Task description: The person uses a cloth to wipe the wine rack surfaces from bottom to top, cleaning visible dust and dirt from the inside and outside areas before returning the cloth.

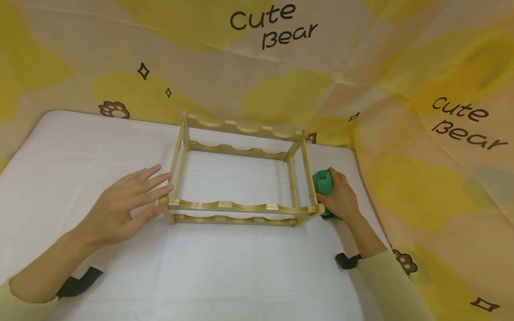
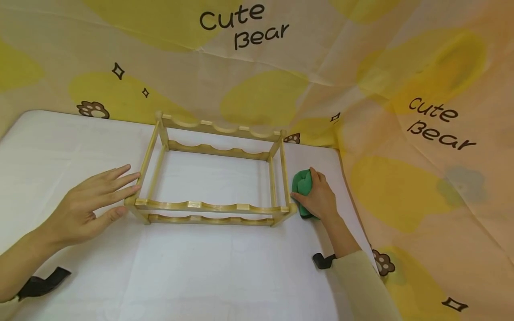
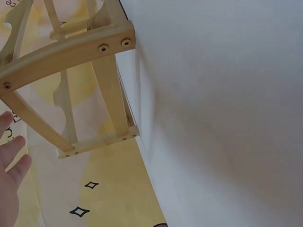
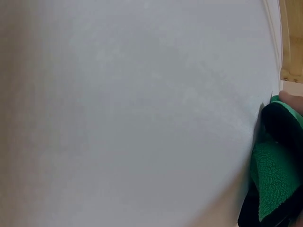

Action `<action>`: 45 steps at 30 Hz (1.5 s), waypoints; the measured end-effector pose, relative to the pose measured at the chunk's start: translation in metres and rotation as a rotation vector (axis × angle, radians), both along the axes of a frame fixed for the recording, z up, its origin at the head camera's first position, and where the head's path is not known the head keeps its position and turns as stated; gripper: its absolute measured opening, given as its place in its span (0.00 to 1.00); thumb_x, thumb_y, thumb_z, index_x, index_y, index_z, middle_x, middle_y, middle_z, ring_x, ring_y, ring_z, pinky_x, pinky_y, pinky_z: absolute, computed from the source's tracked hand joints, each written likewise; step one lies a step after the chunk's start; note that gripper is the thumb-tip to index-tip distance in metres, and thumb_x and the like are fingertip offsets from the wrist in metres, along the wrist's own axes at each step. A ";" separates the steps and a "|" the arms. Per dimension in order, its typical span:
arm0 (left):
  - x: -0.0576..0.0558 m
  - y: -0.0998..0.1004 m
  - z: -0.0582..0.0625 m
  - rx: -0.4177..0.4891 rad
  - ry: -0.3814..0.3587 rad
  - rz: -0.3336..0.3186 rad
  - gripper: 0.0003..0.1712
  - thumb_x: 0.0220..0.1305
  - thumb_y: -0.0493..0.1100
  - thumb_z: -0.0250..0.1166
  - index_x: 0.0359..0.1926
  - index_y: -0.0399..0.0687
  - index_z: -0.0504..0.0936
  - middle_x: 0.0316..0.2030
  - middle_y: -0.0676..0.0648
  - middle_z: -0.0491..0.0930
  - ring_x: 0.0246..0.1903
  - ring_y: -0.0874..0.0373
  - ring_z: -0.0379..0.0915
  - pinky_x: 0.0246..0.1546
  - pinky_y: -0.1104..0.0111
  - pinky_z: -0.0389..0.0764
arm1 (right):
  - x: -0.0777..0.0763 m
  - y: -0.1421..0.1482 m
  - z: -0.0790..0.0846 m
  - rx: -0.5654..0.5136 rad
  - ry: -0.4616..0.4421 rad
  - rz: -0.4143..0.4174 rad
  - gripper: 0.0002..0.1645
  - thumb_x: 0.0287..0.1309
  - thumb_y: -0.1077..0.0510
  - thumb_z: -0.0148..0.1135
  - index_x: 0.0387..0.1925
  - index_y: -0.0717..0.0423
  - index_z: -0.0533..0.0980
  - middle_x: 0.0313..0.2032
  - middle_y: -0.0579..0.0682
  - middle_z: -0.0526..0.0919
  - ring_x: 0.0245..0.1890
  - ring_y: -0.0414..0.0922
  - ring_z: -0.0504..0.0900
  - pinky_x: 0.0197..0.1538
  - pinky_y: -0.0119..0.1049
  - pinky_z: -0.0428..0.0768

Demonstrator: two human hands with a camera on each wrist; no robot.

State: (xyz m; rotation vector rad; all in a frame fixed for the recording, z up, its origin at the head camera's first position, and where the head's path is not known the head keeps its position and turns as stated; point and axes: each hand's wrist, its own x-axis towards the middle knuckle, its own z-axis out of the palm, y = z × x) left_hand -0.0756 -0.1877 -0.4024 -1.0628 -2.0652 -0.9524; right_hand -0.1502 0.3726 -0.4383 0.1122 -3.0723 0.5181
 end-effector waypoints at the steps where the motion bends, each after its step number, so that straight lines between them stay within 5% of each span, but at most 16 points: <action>1: 0.000 0.001 0.000 0.008 0.004 -0.003 0.30 0.80 0.60 0.57 0.58 0.39 0.87 0.65 0.49 0.79 0.72 0.53 0.68 0.75 0.65 0.64 | 0.000 -0.001 0.000 -0.003 0.003 -0.002 0.60 0.56 0.48 0.76 0.81 0.63 0.53 0.70 0.72 0.65 0.53 0.71 0.80 0.48 0.68 0.84; 19: -0.003 0.004 0.001 0.064 0.022 -0.026 0.28 0.79 0.57 0.59 0.46 0.36 0.92 0.50 0.38 0.88 0.56 0.72 0.79 0.59 0.83 0.73 | 0.012 0.002 0.014 -0.199 0.039 -0.095 0.50 0.57 0.60 0.75 0.76 0.65 0.60 0.68 0.70 0.71 0.62 0.69 0.75 0.61 0.69 0.76; 31: -0.002 0.006 -0.001 0.120 -0.003 -0.048 0.27 0.79 0.55 0.60 0.44 0.34 0.91 0.49 0.35 0.88 0.59 0.72 0.77 0.57 0.83 0.74 | 0.043 0.009 0.045 -0.267 0.114 -0.112 0.49 0.57 0.60 0.76 0.77 0.58 0.63 0.67 0.67 0.73 0.60 0.66 0.74 0.57 0.68 0.76; 45: 0.000 0.010 -0.002 0.141 0.008 -0.049 0.26 0.79 0.54 0.61 0.44 0.33 0.91 0.48 0.34 0.88 0.59 0.71 0.77 0.58 0.82 0.74 | 0.085 -0.003 0.075 -0.293 0.310 -0.057 0.49 0.49 0.68 0.78 0.73 0.60 0.68 0.65 0.65 0.76 0.58 0.63 0.76 0.56 0.62 0.74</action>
